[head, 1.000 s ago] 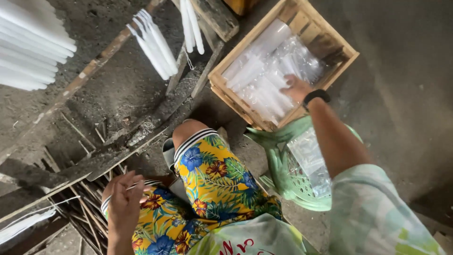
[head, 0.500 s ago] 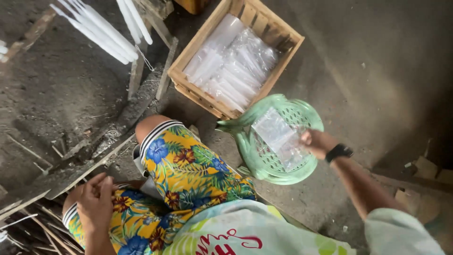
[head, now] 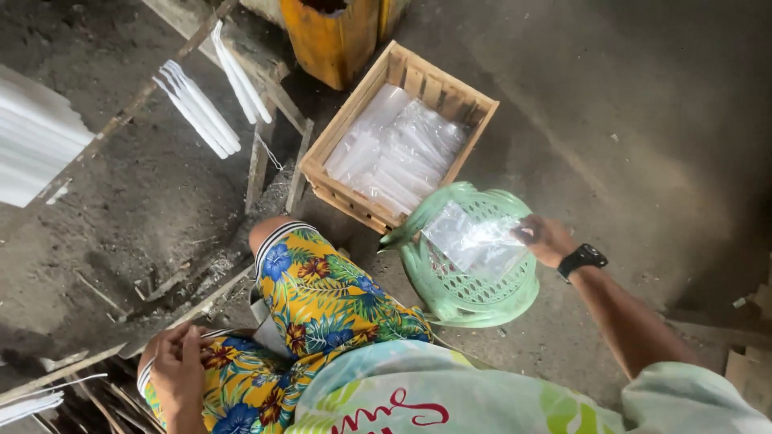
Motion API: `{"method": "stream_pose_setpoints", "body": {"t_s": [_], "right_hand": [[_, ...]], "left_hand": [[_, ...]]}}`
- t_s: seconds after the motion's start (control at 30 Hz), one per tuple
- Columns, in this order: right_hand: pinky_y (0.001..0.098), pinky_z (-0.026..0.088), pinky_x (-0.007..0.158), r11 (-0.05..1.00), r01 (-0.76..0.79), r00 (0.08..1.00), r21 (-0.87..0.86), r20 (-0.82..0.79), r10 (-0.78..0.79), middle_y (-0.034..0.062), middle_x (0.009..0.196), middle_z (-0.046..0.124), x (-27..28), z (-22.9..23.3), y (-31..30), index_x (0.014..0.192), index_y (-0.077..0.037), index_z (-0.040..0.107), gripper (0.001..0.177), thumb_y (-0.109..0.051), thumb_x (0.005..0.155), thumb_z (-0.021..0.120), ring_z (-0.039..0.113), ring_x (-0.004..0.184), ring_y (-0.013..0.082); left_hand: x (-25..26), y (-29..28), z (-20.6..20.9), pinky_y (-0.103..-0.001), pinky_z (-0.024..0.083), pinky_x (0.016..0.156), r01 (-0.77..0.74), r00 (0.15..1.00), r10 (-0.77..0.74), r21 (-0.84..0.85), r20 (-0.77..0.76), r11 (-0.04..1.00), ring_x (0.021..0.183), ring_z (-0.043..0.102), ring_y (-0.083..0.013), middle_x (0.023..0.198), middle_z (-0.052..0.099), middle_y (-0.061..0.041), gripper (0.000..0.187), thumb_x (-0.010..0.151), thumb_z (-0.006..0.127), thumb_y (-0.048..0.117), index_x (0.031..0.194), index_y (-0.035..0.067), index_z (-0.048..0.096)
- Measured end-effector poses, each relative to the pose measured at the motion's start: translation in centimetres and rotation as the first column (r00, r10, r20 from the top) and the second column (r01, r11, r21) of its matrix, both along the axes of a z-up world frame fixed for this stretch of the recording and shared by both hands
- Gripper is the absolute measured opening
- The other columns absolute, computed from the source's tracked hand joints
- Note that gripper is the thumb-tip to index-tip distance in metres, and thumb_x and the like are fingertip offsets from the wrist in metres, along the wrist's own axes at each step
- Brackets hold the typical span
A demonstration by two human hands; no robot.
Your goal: The person is taking finished white candles off a wooden rack and placing them into clear plastic bags for packaging.
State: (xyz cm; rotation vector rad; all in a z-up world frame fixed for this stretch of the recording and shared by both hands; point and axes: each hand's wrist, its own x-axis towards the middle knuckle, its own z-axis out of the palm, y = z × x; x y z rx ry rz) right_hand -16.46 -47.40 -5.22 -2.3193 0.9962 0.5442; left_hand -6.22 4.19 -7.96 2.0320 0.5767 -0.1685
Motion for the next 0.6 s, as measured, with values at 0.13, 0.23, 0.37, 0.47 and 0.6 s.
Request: {"method": "stream_pose_setpoints", "body": {"t_s": [0.13, 0.23, 0.37, 0.47, 0.6], "right_hand": [[0.0312, 0.049, 0.069, 0.987, -0.156, 0.984, 0.043, 0.094, 0.151, 0.0090, 0.093, 0.066, -0.6, 2.1, -0.2, 0.095, -0.011, 0.062, 0.031, -0.033, 0.085, 0.043, 0.063, 0.081, 0.0193], [0.0330, 0.048, 0.068, 0.979, -0.135, 0.987, 0.153, 0.111, 0.118, 0.0085, 0.085, 0.066, -0.6, 3.2, -0.8, 0.091, -0.008, 0.062, 0.028, -0.030, 0.083, 0.046, 0.062, 0.074, 0.0196], [0.0325, 0.043, 0.064, 0.949, -0.008, 0.991, 0.316, 0.127, -0.034, 0.0106, 0.089, 0.062, 0.8, 1.5, -1.7, 0.094, -0.006, 0.060, 0.023, -0.023, 0.083, 0.049, 0.052, 0.070, 0.0193], [0.0380, 0.050, 0.082, 0.897, 0.152, 0.979, 0.414, 0.060, -0.194, 0.0151, 0.103, 0.060, 2.1, -2.3, -1.6, 0.109, -0.006, 0.055, 0.029, -0.018, 0.083, 0.051, 0.059, 0.093, 0.0252], [0.0357, 0.050, 0.068, 0.845, 0.362, 0.890, 0.393, 0.124, -0.439, 0.0258, 0.094, 0.060, 2.6, -7.7, -1.7, 0.118, 0.002, 0.041, 0.037, -0.010, 0.085, 0.050, 0.062, 0.081, 0.0313]], "left_hand": [[-0.2, -0.1, 0.7, -0.030, 0.049, 0.063, 0.042, 0.999, -0.043, 0.055, 0.019, 0.998, 0.075, 0.058, -0.0175, 0.090, 0.062, -0.011, 0.025, 0.092, 0.050, 0.018, 0.107, -0.001, 0.055], [-0.2, 0.3, -0.1, -0.029, 0.049, 0.062, 0.061, 0.997, -0.064, 0.084, 0.043, 0.995, 0.073, 0.058, -0.0163, 0.087, 0.062, -0.009, 0.025, 0.092, 0.051, 0.020, 0.106, 0.000, 0.056], [-0.4, 0.6, -0.7, -0.031, 0.048, 0.064, 0.098, 0.994, -0.105, 0.143, 0.044, 0.985, 0.073, 0.057, -0.0166, 0.081, 0.062, -0.009, 0.027, 0.092, 0.052, 0.022, 0.109, 0.002, 0.057], [-0.5, 0.4, -0.5, -0.031, 0.047, 0.067, 0.117, 0.991, -0.126, 0.177, 0.041, 0.977, 0.077, 0.058, -0.0167, 0.081, 0.063, -0.008, 0.028, 0.090, 0.053, 0.024, 0.110, 0.005, 0.058], [-0.6, 1.6, -2.0, -0.040, 0.050, 0.071, 0.148, 0.985, -0.162, 0.187, 0.059, 0.971, 0.077, 0.060, -0.0232, 0.083, 0.063, -0.010, 0.029, 0.090, 0.053, 0.024, 0.111, 0.006, 0.058]]}}
